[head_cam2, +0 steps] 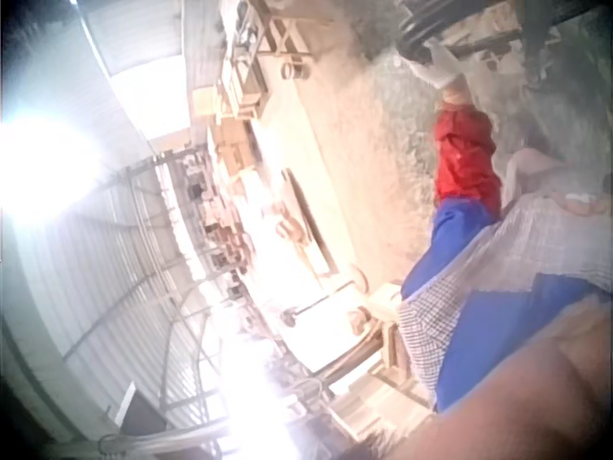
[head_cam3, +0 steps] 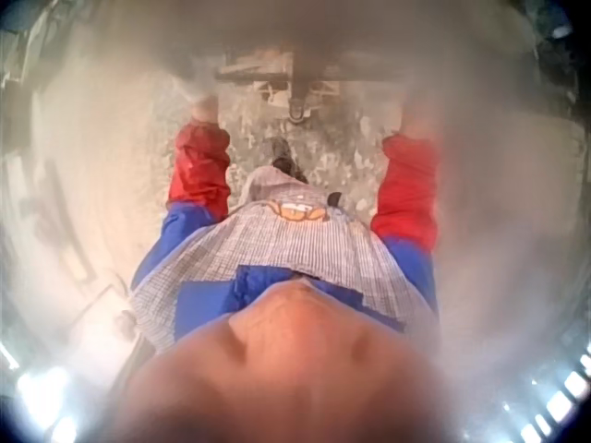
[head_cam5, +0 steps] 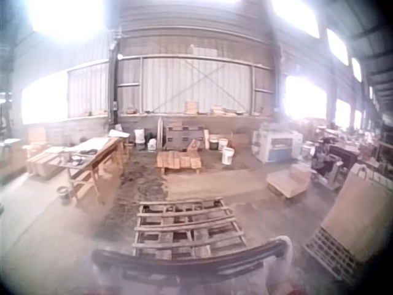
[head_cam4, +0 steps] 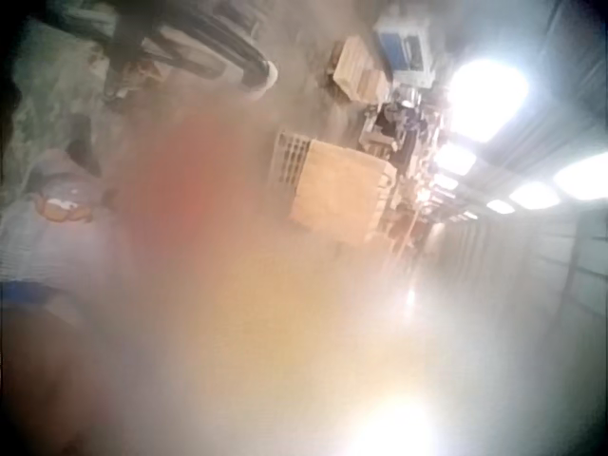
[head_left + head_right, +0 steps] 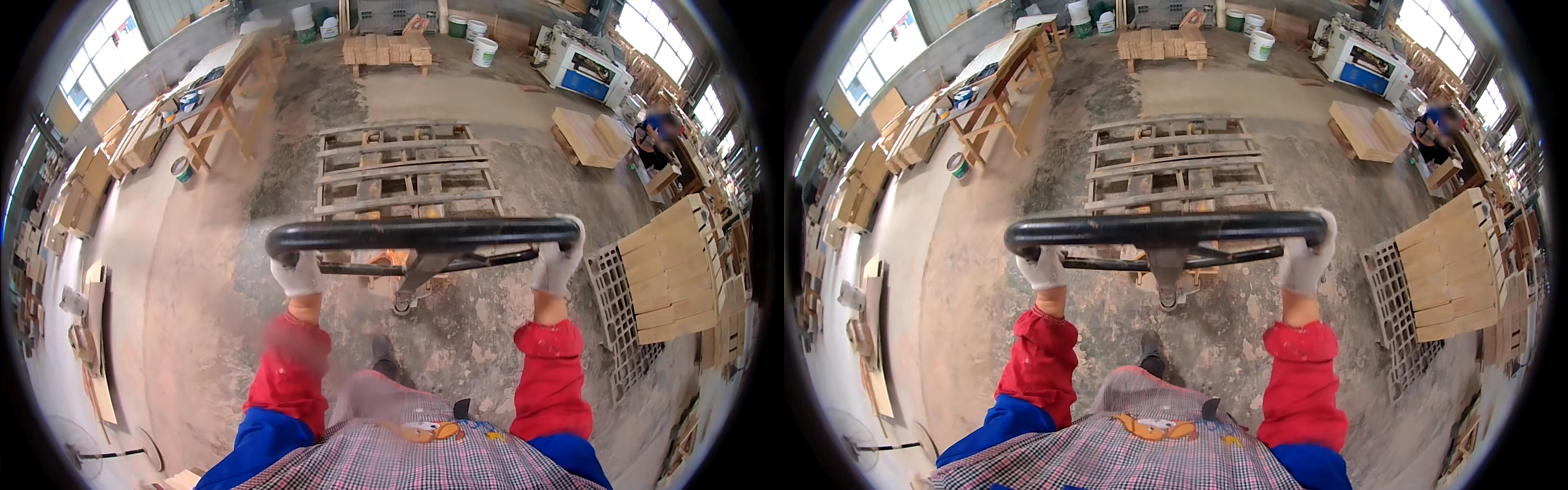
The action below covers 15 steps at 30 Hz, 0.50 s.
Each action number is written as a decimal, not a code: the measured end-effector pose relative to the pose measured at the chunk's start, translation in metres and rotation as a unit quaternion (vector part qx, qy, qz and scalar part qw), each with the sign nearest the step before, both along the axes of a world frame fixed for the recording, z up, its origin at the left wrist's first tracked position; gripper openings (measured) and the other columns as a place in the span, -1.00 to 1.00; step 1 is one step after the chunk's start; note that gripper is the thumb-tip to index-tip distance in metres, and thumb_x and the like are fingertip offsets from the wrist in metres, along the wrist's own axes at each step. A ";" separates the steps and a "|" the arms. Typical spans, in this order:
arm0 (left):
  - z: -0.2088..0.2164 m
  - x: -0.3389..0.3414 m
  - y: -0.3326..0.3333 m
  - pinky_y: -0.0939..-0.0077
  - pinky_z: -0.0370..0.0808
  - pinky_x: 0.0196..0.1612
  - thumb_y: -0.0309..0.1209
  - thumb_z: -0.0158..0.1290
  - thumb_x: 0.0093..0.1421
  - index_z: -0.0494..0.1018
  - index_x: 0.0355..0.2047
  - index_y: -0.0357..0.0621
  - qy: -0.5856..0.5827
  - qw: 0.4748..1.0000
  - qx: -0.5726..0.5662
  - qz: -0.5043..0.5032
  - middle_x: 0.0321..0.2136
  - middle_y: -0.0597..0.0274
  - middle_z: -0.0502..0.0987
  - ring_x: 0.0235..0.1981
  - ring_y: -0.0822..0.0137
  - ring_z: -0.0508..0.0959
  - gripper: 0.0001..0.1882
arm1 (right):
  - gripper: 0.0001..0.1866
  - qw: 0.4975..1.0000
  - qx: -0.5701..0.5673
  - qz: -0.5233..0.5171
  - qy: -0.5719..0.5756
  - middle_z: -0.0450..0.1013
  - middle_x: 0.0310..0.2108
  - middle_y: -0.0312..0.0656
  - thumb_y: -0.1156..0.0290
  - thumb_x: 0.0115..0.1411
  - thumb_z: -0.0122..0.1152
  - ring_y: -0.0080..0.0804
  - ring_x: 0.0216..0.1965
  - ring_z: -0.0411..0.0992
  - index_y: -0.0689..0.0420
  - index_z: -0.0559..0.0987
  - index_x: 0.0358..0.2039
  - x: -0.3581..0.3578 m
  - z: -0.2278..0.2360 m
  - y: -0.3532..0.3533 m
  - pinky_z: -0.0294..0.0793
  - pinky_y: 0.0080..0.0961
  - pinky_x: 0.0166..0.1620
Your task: The person pushes a manual pallet jack loaded with wooden boards, unloads several boards onto a stack, and then maneuvers the empty jack to pick up a wooden pallet.
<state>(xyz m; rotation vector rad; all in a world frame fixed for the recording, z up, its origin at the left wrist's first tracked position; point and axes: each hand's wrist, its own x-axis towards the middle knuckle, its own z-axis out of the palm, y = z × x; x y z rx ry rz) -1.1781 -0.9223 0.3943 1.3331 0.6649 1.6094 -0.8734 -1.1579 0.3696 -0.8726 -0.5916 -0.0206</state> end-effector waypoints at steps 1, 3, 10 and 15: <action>0.003 -0.004 -0.009 0.56 0.43 -0.11 -0.76 -0.06 0.07 0.38 -0.18 -0.28 0.006 0.999 -0.024 -0.028 -0.25 0.21 0.49 -0.24 0.43 0.49 -0.70 | -0.57 0.999 -0.016 -0.037 -0.017 0.39 -0.22 -0.25 0.74 -0.01 0.09 -0.56 -0.26 0.38 0.14 0.38 -0.10 0.000 -0.003 -0.002 0.44 -0.63 -0.20; -0.007 -0.007 -0.003 0.52 0.45 -0.15 -0.72 -0.04 0.05 0.38 -0.24 -0.26 -0.021 0.999 0.033 -0.023 -0.29 0.23 0.47 -0.25 0.38 0.49 -0.76 | -0.60 0.994 -0.026 -0.100 -0.047 0.37 -0.23 -0.26 0.74 0.01 0.15 -0.52 -0.21 0.38 0.15 0.38 -0.12 -0.005 -0.001 -0.002 0.42 -0.61 -0.14; -0.003 -0.013 -0.007 0.52 0.43 -0.24 -0.47 0.00 0.19 0.31 -0.27 -0.10 0.086 0.989 0.029 -0.117 -0.44 0.33 0.39 -0.39 0.46 0.42 -0.88 | -0.74 0.996 -0.038 -0.082 0.022 0.31 -0.42 -0.30 0.69 0.10 0.12 -0.60 -0.51 0.34 0.13 0.39 -0.21 -0.005 0.011 0.002 0.42 -0.66 -0.47; 0.019 -0.018 -0.014 0.59 0.43 -0.41 -0.53 0.09 0.13 0.37 -0.40 -0.20 0.177 0.971 0.019 -0.160 -0.53 0.30 0.46 -0.50 0.50 0.45 -0.90 | -0.82 0.989 -0.092 -0.114 -0.003 0.27 -0.54 -0.34 0.62 0.17 0.04 -0.61 -0.61 0.28 0.13 0.34 -0.22 -0.012 0.026 0.002 0.37 -0.63 -0.54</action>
